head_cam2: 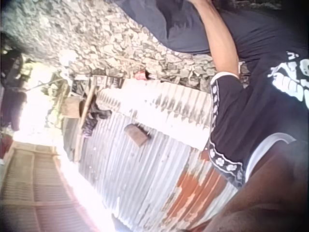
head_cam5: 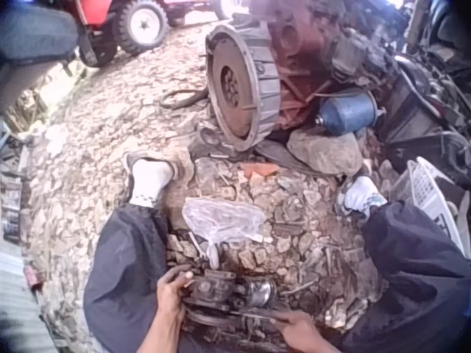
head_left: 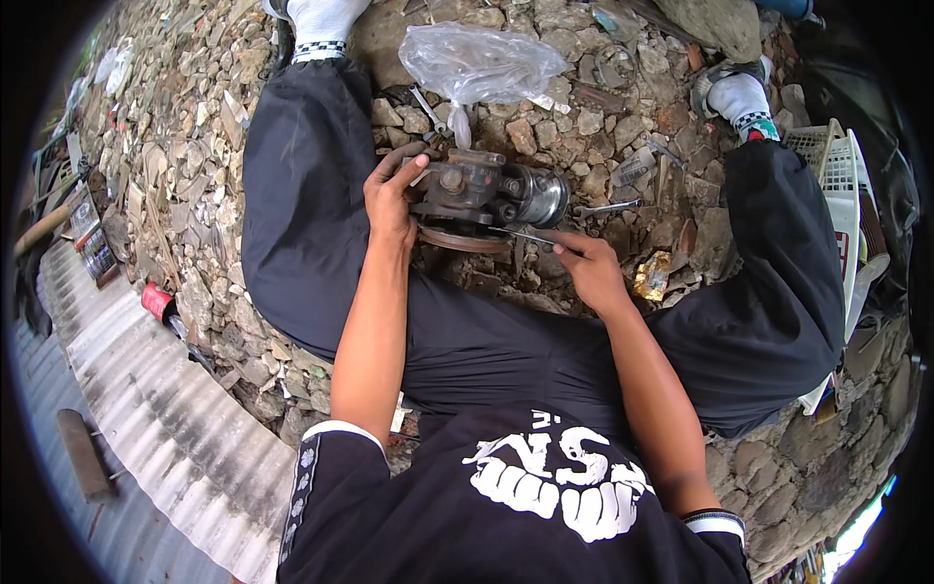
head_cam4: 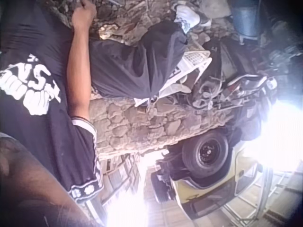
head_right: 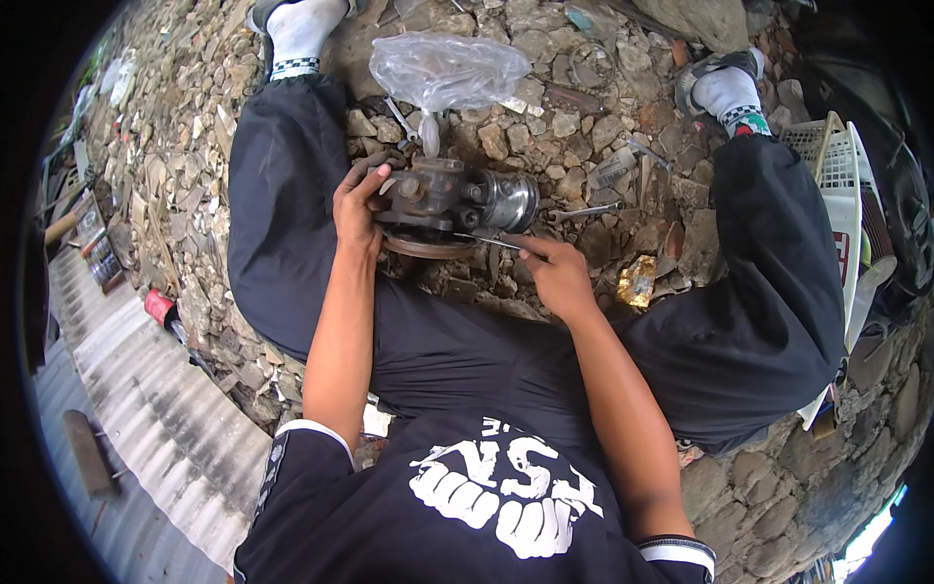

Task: The person sits on a rocky ground and uses a wrench to loosen and tighten bolts on a cylindrical metal mechanical part. They rotate the part to access different sides and continue adjusting the fasteners with the tool.

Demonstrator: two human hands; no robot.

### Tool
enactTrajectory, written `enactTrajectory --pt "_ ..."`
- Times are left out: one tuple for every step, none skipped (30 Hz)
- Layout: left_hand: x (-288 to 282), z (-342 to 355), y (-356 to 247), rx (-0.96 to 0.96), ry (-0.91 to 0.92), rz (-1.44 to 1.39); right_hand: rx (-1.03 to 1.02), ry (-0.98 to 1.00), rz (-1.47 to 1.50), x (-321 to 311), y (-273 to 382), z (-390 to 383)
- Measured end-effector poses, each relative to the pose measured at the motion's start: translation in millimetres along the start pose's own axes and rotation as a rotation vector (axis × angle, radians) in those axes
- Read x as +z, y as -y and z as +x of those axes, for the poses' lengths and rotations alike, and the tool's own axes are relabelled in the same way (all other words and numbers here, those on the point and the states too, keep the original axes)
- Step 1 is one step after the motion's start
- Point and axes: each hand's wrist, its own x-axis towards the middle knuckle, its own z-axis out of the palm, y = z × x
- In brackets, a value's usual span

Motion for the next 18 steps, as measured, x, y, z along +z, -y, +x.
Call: enactTrajectory --pt "-4 1 0 0.0 0.01 0.009 -0.011 0.003 -0.002 3 0 4" --pt "-6 2 0 0.0 0.021 0.018 -0.021 0.005 -0.005 6 -1 7" --pt "-4 0 0 0.005 0.014 0.02 -0.023 0.01 0.002 7 -4 8" --pt "-3 -1 1 0.011 0.008 0.023 -0.026 0.016 0.009 7 -7 8" --pt "-1 -2 0 0.016 0.001 0.026 -0.028 0.021 0.016 8 -10 9" --pt "0 -2 -1 0.013 0.011 0.032 0.03 0.06 0.095 8 -12 10" --pt "1 -3 -2 0.01 0.022 0.039 0.089 0.099 0.173 7 -15 10" --pt "1 -2 -3 0.007 0.032 0.045 0.148 0.138 0.252 8 -17 11" --pt "1 -2 -1 0.019 0.029 0.043 0.196 0.155 0.272 8 -16 11" --pt "0 -1 1 0.03 0.025 0.042 0.244 0.172 0.292 9 -15 12" --pt "-1 0 3 0.041 0.022 0.04 0.268 0.184 0.31 10 -14 12" --pt "0 0 3 0.043 0.032 0.036 0.292 0.193 0.326 10 -11 12" --pt "0 0 3 0.044 0.042 0.031 0.291 0.198 0.341 11 -8 11" --pt "0 0 3 0.045 0.052 0.026 0.292 0.202 0.356 12 -5 10" --pt "1 0 2 0.043 0.061 0.038 0.282 0.178 0.403 15 1 8" --pt "4 0 1 0.041 0.071 0.049 0.255 0.175 0.39 18 -4 9" --pt "5 -1 0 0.039 0.08 0.06 0.228 0.172 0.376 22 -14 11" --pt "6 -1 0 0.047 0.091 0.062 0.2 0.169 0.362 23 -12 12"
